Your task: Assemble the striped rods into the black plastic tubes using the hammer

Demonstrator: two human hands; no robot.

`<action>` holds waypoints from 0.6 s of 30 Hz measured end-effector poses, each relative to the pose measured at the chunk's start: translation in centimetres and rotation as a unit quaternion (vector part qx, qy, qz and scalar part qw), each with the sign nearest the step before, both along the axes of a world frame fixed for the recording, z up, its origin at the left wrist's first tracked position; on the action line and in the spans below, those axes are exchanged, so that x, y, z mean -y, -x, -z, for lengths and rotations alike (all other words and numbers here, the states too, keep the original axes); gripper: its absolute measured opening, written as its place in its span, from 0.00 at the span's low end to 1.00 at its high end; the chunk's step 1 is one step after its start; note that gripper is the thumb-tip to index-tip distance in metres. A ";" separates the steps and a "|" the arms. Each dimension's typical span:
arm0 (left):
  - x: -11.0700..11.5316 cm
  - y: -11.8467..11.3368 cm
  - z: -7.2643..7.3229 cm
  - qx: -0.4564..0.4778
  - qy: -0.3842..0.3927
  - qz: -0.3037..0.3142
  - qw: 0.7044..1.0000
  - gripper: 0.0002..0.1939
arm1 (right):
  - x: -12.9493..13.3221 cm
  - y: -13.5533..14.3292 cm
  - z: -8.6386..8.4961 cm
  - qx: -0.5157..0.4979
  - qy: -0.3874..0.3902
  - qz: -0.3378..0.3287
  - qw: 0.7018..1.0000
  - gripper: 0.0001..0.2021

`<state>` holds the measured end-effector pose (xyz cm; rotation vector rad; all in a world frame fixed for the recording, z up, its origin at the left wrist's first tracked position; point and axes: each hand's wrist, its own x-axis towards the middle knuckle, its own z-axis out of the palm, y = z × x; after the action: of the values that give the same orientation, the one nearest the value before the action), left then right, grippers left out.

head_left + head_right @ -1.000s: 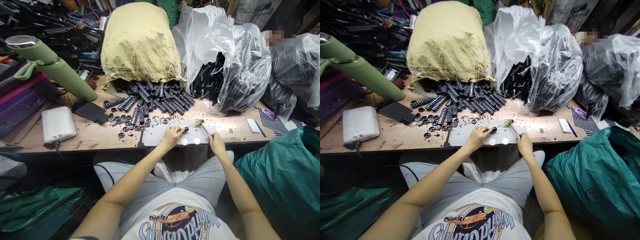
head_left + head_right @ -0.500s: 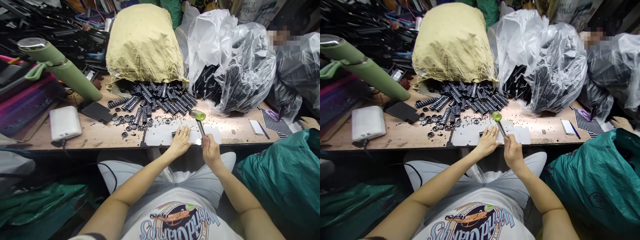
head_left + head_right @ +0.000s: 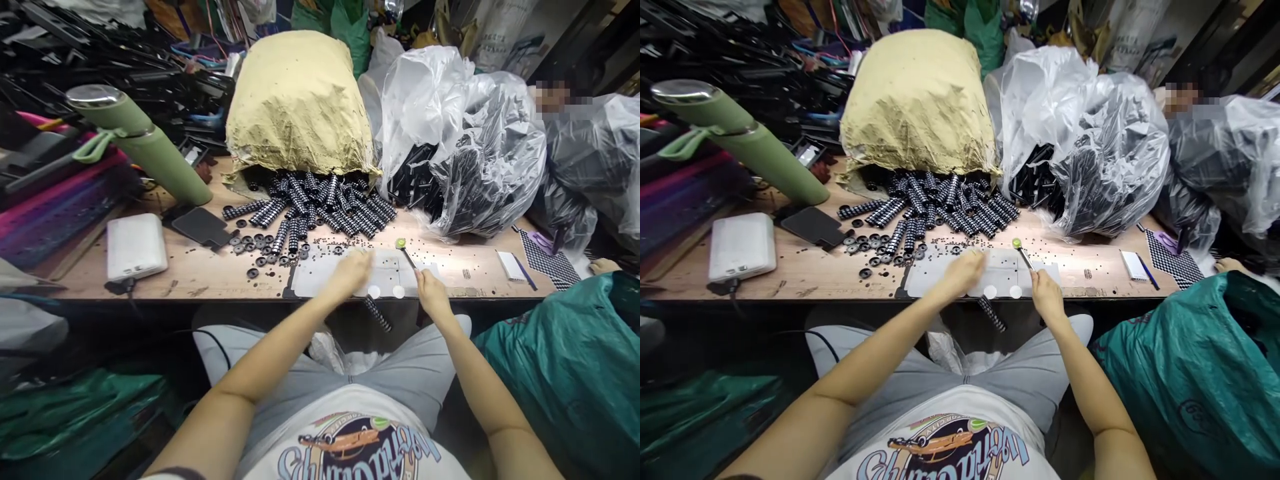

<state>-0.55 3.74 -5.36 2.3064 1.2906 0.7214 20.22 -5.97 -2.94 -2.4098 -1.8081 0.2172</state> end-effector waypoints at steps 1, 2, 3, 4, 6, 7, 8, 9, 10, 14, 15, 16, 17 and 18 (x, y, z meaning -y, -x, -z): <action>-1.8 1.1 -0.3 -0.031 -0.020 -0.049 0.998 0.14 | -0.2 -0.9 0.5 0.009 0.009 0.012 1.000 0.17; -3.7 2.2 -0.6 -0.081 -0.046 -0.077 0.993 0.15 | -0.6 -1.7 1.0 0.012 0.006 0.013 1.000 0.17; -5.5 3.4 -0.7 -0.128 -0.065 -0.076 0.987 0.15 | -1.2 -2.2 1.3 0.010 -0.010 0.005 1.000 0.16; -7.3 4.5 -0.7 -0.138 -0.067 -0.064 0.986 0.13 | -2.1 -2.5 1.6 0.004 -0.038 -0.012 0.999 0.15; -9.8 6.2 -0.6 -0.156 -0.072 -0.030 0.985 0.12 | -4.9 -2.6 1.6 -0.015 -0.107 -0.063 0.992 0.13; -10.5 6.7 -0.4 -0.158 -0.076 -0.010 0.984 0.11 | -6.9 -2.4 1.3 -0.027 -0.133 -0.086 0.987 0.13; -10.8 6.9 -0.3 -0.162 -0.083 0.009 0.983 0.10 | -9.2 -2.0 1.0 -0.037 -0.143 -0.101 0.984 0.13; -10.9 6.9 -0.1 -0.168 -0.093 0.026 0.981 0.10 | -11.6 -1.6 0.5 -0.043 -0.148 -0.104 0.983 0.12; -10.7 6.8 -0.1 -0.171 -0.102 0.038 0.979 0.10 | -14.1 -1.2 0.1 -0.049 -0.144 -0.102 0.983 0.13; -8.1 5.6 -0.7 -0.082 -0.077 0.024 0.993 0.09 | -22.3 -0.2 -1.3 -0.088 -0.136 -0.075 0.984 0.15; -7.2 5.4 -1.0 -0.028 -0.054 0.013 0.998 0.09 | -23.5 -0.1 -1.6 -0.099 -0.136 -0.070 0.983 0.14; -6.4 5.2 -1.2 0.032 -0.028 0.001 0.999 0.08 | -24.4 0.0 -1.7 -0.111 -0.135 -0.065 0.982 0.13; -5.6 5.1 -1.5 0.091 0.000 -0.015 0.996 0.08 | -24.9 -0.1 -1.8 -0.124 -0.135 -0.057 0.981 0.12; -4.8 5.1 -1.7 0.149 0.029 -0.030 0.988 0.08 | -24.9 -0.1 -1.9 -0.138 -0.136 -0.050 0.980 0.11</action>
<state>-5.60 8.55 -3.67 2.0259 1.2288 0.9930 20.28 18.94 -1.07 -1.9985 -1.7088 0.2779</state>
